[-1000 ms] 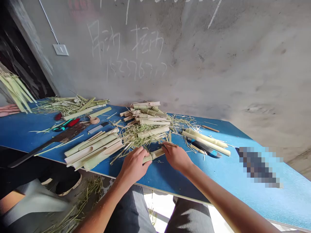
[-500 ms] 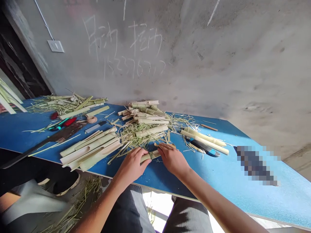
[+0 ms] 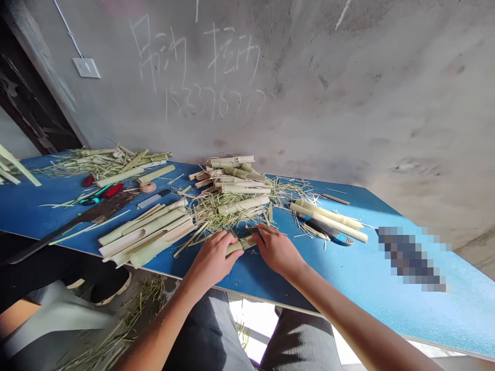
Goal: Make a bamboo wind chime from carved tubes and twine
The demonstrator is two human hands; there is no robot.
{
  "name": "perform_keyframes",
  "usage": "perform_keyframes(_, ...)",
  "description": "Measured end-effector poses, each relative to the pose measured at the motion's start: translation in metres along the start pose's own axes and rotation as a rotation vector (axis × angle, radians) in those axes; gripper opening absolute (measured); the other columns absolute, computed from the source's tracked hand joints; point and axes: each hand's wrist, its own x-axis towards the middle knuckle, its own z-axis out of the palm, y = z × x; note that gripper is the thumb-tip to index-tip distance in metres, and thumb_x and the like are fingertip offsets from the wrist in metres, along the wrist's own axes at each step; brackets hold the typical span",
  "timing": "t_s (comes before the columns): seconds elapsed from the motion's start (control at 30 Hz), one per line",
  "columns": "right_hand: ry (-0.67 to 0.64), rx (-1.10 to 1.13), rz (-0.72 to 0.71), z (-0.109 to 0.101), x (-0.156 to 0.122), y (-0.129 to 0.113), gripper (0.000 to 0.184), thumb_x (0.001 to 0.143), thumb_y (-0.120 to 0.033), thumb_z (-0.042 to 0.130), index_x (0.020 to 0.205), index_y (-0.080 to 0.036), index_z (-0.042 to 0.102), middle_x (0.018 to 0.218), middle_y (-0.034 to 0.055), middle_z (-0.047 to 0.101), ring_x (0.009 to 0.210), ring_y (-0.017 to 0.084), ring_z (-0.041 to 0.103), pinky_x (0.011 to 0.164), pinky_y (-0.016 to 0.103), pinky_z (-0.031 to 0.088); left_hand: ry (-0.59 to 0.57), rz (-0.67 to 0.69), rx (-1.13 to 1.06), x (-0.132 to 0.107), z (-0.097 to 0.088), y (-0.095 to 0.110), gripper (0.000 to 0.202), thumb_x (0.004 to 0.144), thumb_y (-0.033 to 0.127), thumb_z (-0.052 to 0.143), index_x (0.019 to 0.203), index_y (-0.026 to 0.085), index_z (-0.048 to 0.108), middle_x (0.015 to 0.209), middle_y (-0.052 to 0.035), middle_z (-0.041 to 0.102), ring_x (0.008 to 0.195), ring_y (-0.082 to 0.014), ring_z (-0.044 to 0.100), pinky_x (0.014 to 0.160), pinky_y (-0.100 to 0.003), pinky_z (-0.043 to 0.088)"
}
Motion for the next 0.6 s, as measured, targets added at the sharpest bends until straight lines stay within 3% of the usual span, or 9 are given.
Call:
perform_keyframes(0.13, -0.001, -0.002, -0.064, 0.004, 0.002, 0.007, 0.04, 0.111, -0.027, 0.041, 0.137, -0.015, 0.069, 0.139, 0.0112, 0.068, 0.133, 0.028, 0.064, 0.114, 0.047, 0.056, -0.01, -0.021, -0.003, -0.001, 0.0, 0.0, 0.017, 0.093, 0.023, 0.076, 0.091, 0.021, 0.06, 0.099, -0.0049, 0.069, 0.097, -0.0246, 0.069, 0.086, -0.038, 0.057)
perform_keyframes(0.3, 0.036, -0.046, -0.073, -0.002, -0.001, 0.02, 0.043, 0.11, -0.023, 0.036, 0.134, -0.014, 0.071, 0.131, 0.0141, 0.072, 0.119, 0.031, 0.072, 0.1, 0.049, 0.064, -0.005, -0.011, -0.027, -0.001, 0.0, 0.0, 0.014, 0.094, 0.022, 0.075, 0.095, 0.021, 0.061, 0.103, -0.0051, 0.07, 0.1, -0.0246, 0.069, 0.089, -0.039, 0.058)
perform_keyframes(0.47, -0.02, -0.024, -0.154, -0.007, -0.006, 0.015, 0.04, 0.111, -0.022, 0.041, 0.14, -0.018, 0.068, 0.14, 0.0084, 0.068, 0.128, 0.024, 0.068, 0.11, 0.04, 0.059, 0.011, -0.011, 0.0, 0.0, 0.002, 0.0, 0.014, 0.094, 0.022, 0.075, 0.092, 0.021, 0.061, 0.099, -0.0048, 0.069, 0.097, -0.0249, 0.069, 0.087, -0.039, 0.059)
perform_keyframes(0.6, -0.023, -0.088, -0.134, -0.008, -0.002, 0.02, 0.04, 0.107, -0.016, 0.044, 0.139, -0.015, 0.068, 0.14, 0.0103, 0.068, 0.128, 0.026, 0.068, 0.108, 0.042, 0.06, 0.017, 0.012, 0.013, -0.002, 0.003, -0.001, 0.013, 0.095, 0.024, 0.073, 0.094, 0.02, 0.061, 0.099, -0.0055, 0.07, 0.098, -0.0252, 0.07, 0.088, -0.04, 0.059)
